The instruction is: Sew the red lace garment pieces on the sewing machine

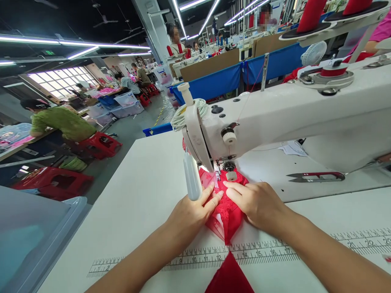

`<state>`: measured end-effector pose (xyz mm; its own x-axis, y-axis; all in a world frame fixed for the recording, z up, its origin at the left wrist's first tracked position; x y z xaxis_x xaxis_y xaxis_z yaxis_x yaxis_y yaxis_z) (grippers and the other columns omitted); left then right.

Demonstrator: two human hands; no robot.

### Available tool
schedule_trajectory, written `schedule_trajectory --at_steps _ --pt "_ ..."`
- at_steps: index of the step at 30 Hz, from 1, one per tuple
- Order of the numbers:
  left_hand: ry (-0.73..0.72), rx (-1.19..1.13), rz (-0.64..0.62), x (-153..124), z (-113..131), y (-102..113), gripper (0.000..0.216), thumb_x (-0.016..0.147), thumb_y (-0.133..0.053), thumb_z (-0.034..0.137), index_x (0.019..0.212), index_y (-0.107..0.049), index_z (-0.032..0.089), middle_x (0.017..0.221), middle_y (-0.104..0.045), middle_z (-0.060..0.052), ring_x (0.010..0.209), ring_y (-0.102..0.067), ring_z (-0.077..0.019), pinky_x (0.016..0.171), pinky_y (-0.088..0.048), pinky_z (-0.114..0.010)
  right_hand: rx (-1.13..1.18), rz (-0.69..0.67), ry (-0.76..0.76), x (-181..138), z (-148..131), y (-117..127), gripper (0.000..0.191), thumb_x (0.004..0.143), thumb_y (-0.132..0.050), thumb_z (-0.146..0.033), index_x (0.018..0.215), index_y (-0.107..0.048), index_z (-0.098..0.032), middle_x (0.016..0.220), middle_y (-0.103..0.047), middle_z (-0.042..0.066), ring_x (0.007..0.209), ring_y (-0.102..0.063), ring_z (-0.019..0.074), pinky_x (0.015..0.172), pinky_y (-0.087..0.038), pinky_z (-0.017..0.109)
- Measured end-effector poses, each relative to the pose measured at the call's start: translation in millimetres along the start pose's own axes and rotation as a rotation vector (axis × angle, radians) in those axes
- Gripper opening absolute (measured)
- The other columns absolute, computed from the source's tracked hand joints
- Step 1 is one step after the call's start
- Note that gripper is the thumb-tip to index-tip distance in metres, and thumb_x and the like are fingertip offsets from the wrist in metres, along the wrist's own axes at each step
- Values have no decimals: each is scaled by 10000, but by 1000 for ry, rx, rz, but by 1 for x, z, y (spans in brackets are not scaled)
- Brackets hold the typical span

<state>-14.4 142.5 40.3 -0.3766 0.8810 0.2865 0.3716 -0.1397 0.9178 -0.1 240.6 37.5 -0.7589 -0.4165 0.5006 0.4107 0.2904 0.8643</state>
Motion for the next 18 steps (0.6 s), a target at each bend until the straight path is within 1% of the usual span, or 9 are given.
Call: schedule_trajectory --at_steps 3,6,8,11,14,16,18 --pt "5 -31 -32 2 -2 -1 287 934 -434 101 1152 -618 136 881 -670 -110 554 -559 -150 403 -408 -245 4 -45 7 4 0 0 242 778 -445 -45 870 -621 -183 1080 -732 72 603 -622 158 451 -296 296" --pt "38 -62 -49 3 -5 -2 309 952 -394 110 1162 -619 136 905 -668 -118 558 -564 -149 407 -427 -242 9 -21 -22 4 2 -1 218 789 -428 -58 811 -601 -189 1022 -738 65 562 -588 141 445 -272 298" --pt "46 -53 -39 3 -5 -3 312 959 -377 103 1150 -622 133 890 -666 -115 572 -571 -155 412 -432 -246 9 4 -42 4 4 -1 229 789 -410 -60 792 -596 -194 976 -739 52 535 -562 135 445 -257 304" --pt "14 -3 9 3 -1 -3 308 941 -393 61 1141 -618 126 890 -665 -111 657 -607 -174 454 -458 -255 10 -10 -52 3 6 -3 249 789 -398 -64 769 -607 -196 949 -738 53 515 -543 136 438 -266 311" --pt "-8 31 29 3 2 -3 301 915 -419 30 1121 -619 118 891 -665 -103 702 -620 -180 479 -469 -258 16 -56 -23 5 4 -1 307 768 -395 -42 847 -655 -185 1053 -735 68 581 -599 152 438 -327 307" --pt "-16 38 32 3 3 -2 308 903 -431 22 1134 -613 111 873 -664 -95 671 -612 -172 466 -459 -257 26 -78 -3 6 3 1 378 750 -391 -22 949 -674 -177 1126 -720 71 675 -645 166 457 -377 294" --pt "-18 47 50 3 3 -1 317 895 -438 16 1147 -609 105 853 -667 -93 646 -603 -170 447 -444 -258 40 -80 -12 6 4 2 418 750 -392 -18 1015 -674 -178 1128 -720 70 729 -662 174 483 -413 281"
Point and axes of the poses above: each hand's wrist, its own x-axis towards the middle knuckle, its own y-axis out of the back of the hand, z = x × y, the point moved 9 cm from there along x, towards the middle knuckle
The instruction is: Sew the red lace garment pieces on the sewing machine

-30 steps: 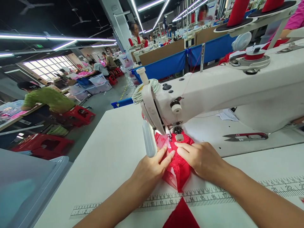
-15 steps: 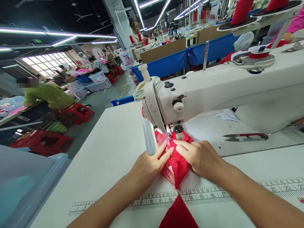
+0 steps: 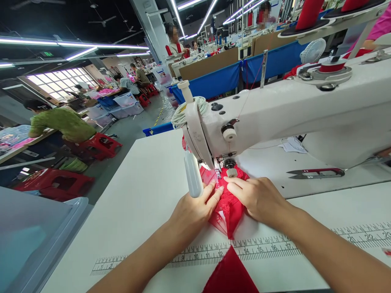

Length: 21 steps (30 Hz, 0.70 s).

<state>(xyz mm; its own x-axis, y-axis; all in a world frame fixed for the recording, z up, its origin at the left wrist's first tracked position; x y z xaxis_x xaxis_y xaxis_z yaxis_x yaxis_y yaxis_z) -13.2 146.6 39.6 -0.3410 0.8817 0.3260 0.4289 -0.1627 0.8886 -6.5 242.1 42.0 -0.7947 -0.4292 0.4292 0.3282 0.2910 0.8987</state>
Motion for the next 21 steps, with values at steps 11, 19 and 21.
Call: schedule_trajectory --at_steps 11,19,21 --pt "-24 23 53 -3 4 2 335 887 -461 16 1176 -602 110 953 -687 -129 750 -649 -203 476 -474 -266 14 113 10 -4 3 5 355 814 -356 2 845 -643 -205 986 -732 40 699 -644 147 499 -406 249" --pt "-11 35 77 -5 3 3 336 882 -503 35 1183 -614 136 936 -696 -125 760 -650 -220 451 -430 -269 -1 119 -30 -2 5 4 297 802 -350 6 741 -554 -202 804 -682 14 557 -523 121 449 -272 277" --pt "-6 38 68 -5 3 2 336 882 -516 41 1191 -609 134 933 -692 -128 758 -647 -219 458 -434 -265 6 117 -30 -1 5 4 289 808 -352 5 719 -532 -202 773 -664 11 546 -506 124 449 -261 285"
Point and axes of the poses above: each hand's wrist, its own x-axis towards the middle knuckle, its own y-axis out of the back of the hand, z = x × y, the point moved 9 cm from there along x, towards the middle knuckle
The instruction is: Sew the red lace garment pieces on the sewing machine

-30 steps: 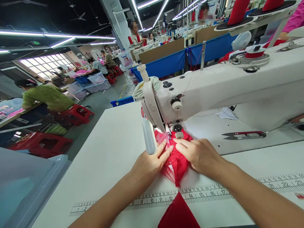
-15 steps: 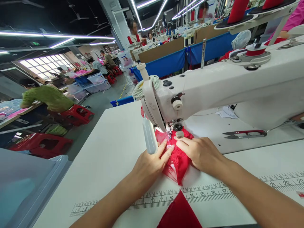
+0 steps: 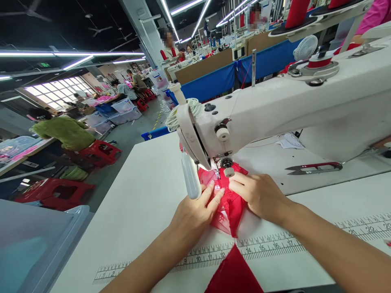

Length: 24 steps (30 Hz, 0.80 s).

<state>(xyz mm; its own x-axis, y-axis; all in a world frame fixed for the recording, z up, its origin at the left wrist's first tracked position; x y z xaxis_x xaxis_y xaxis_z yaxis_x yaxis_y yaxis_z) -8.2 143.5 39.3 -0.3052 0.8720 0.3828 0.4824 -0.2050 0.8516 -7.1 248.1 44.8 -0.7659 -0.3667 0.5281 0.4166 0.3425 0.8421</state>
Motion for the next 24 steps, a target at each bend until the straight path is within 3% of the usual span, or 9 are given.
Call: schedule_trajectory --at_steps 8,17,21,24 --pt "41 -82 -139 2 -6 -10 395 896 -429 103 1267 -565 92 887 -674 -150 818 -623 -255 542 -513 -313 -12 20 -53 0 5 -4 255 784 -359 -10 676 -468 -215 664 -594 -2 502 -411 130 447 -214 282" --pt "37 -125 -102 0 -5 -6 401 940 -437 290 1254 -575 81 922 -660 -166 851 -614 -285 617 -495 -363 -16 -13 -82 1 9 -4 281 670 -394 -9 764 -555 -220 645 -586 -9 485 -415 140 446 -205 282" --pt "-12 -77 -13 7 3 10 276 882 -451 110 1079 -643 93 790 -624 -93 739 -593 -222 588 -431 -326 45 15 -3 1 2 3 338 744 -359 16 833 -592 -212 826 -667 17 596 -521 142 480 -271 276" --pt "-13 -13 99 13 6 23 239 825 -452 -19 847 -644 123 649 -531 -16 592 -517 -160 500 -326 -294 42 29 23 1 0 4 293 813 -358 -1 729 -549 -208 720 -612 3 554 -470 129 474 -269 270"
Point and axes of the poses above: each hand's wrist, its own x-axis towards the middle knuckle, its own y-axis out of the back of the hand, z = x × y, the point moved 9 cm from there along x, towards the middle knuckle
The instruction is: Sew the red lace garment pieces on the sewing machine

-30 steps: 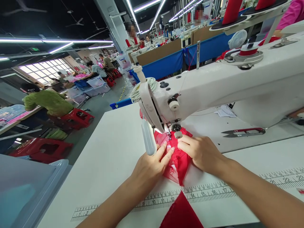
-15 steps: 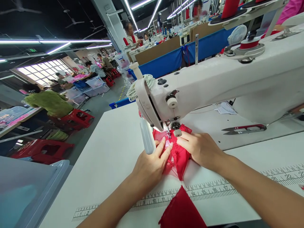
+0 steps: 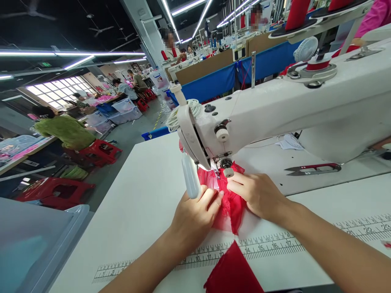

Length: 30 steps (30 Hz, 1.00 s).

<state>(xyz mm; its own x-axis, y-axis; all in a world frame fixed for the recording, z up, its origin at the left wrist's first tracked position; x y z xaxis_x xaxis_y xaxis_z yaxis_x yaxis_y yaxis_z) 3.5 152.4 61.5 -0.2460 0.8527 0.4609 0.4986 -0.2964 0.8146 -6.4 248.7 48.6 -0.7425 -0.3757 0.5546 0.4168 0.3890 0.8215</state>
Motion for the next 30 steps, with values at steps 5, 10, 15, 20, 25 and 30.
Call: schedule_trajectory --at_steps 5,10,15,20,25,30 --pt "-17 -83 23 -2 0 -4 296 824 -416 -64 683 -576 141 727 -595 -45 570 -521 -135 421 -297 -275 -16 35 -22 1 0 2 266 807 -373 -3 662 -463 -207 634 -490 -11 529 -392 128 463 -260 262" --pt "-70 -121 -19 -5 1 -10 255 874 -404 -34 821 -611 104 917 -668 -112 684 -617 -156 486 -452 -242 34 13 -25 1 0 0 271 822 -372 -4 657 -440 -207 654 -483 -5 559 -403 129 480 -288 253" --pt "24 -97 -154 -8 -6 -22 378 849 -345 -72 1108 -584 65 945 -679 -134 776 -653 -187 497 -499 -242 42 10 -20 0 1 -1 270 800 -364 14 684 -469 -206 689 -532 9 582 -434 135 491 -306 254" --pt "59 -119 -205 -12 -9 -29 325 920 -380 13 1174 -577 61 964 -683 -162 831 -659 -219 484 -513 -255 91 41 -6 1 -2 3 289 807 -349 28 712 -497 -201 722 -569 24 616 -472 140 524 -350 252" --pt "70 -108 -153 -11 -11 -22 310 910 -367 -8 1028 -643 71 927 -687 -149 681 -632 -191 455 -499 -272 98 84 2 3 -6 8 300 866 -333 -7 725 -515 -200 738 -587 37 656 -499 153 545 -373 265" --pt "24 -74 -76 -10 -3 -20 298 884 -406 -36 1056 -638 40 898 -695 -162 823 -668 -240 501 -539 -278 53 69 -5 3 -5 8 316 875 -330 -19 693 -514 -200 687 -553 28 616 -453 153 526 -350 272"
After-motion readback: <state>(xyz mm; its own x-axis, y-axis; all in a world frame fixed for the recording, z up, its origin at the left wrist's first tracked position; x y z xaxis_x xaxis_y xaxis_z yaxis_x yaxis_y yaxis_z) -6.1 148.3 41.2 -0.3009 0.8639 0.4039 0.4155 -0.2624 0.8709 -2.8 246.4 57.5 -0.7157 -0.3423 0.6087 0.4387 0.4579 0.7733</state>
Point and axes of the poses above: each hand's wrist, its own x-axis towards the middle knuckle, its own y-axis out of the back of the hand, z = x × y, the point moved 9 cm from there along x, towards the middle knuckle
